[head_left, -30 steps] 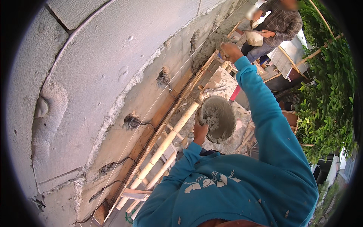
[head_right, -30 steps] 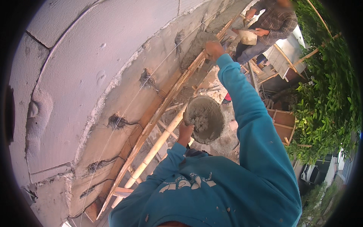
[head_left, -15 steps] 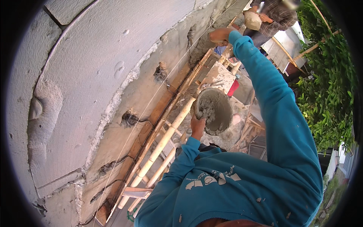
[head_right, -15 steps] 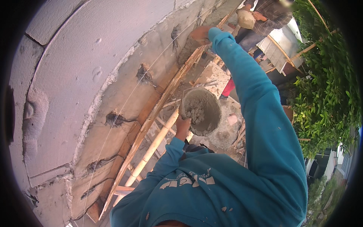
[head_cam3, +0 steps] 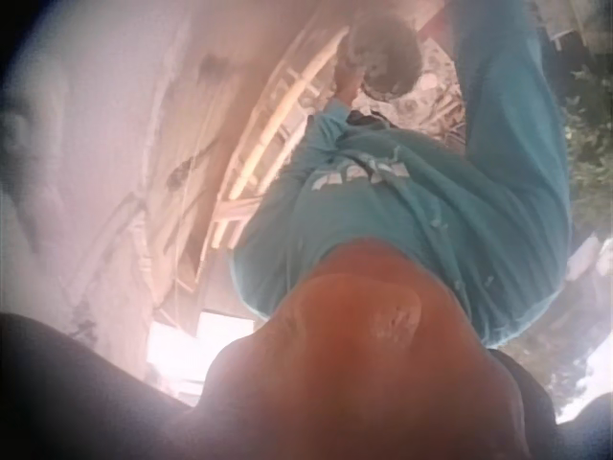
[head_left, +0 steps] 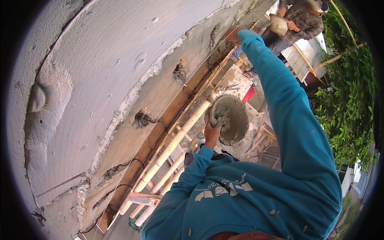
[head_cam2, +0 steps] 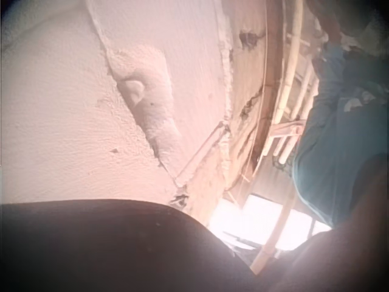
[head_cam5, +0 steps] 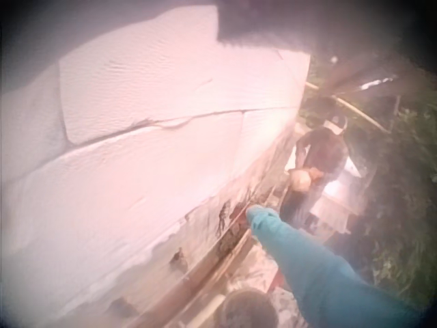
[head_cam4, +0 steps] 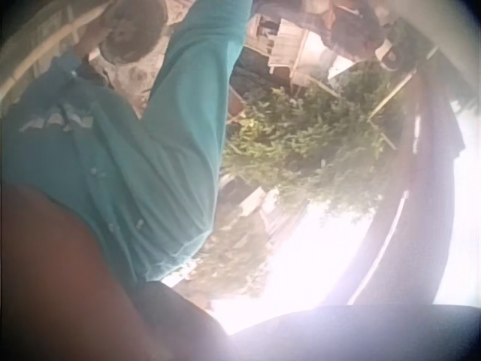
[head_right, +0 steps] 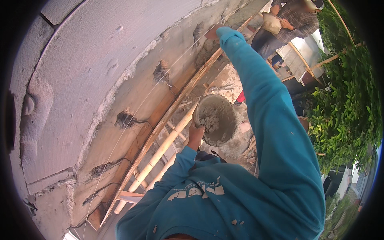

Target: The person scoops wet cement from a bucket using a trowel and applies it to a curved wall surface, smoothing it in place. The worker repeatedly refills the trowel and spreads the material along the wall while standing on bamboo scaffolding.

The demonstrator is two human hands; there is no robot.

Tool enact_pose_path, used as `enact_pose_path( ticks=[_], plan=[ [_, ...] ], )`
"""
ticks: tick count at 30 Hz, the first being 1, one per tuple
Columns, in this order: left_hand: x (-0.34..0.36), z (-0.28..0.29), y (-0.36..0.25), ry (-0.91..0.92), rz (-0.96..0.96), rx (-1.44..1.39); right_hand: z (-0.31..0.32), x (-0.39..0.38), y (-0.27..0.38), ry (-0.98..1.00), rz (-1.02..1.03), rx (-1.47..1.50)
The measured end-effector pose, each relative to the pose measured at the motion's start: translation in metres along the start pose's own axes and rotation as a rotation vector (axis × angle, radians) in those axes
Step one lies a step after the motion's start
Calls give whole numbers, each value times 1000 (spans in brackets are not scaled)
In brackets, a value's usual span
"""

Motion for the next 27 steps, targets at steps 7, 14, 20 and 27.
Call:
enact_pose_path(
  ticks=[7, 14, 20, 27],
  plan=[
    [5, -7, 2, -19, -47, 8, 3, -3, -31, 154, 55, 150],
    [15, -11, 10, 25, -75, -49, 21, -48, -62, -117, 17, 272],
    [6, -5, 1, 33, -71, -85, 10, -41, 6, -369, 49, -308],
    [-14, -5, -16, 124, -17, -252, -17, -54, -22, -296, 67, -236]
  ],
)
Point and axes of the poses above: each hand's wrist, its own x-axis towards the middle knuckle, its own z-axis out of the back of the hand, y = z × x, the point moved 7 cm from there along x, towards the middle knuckle, and after that the axes turned 2 degrees about y, right-handed, at the moved point
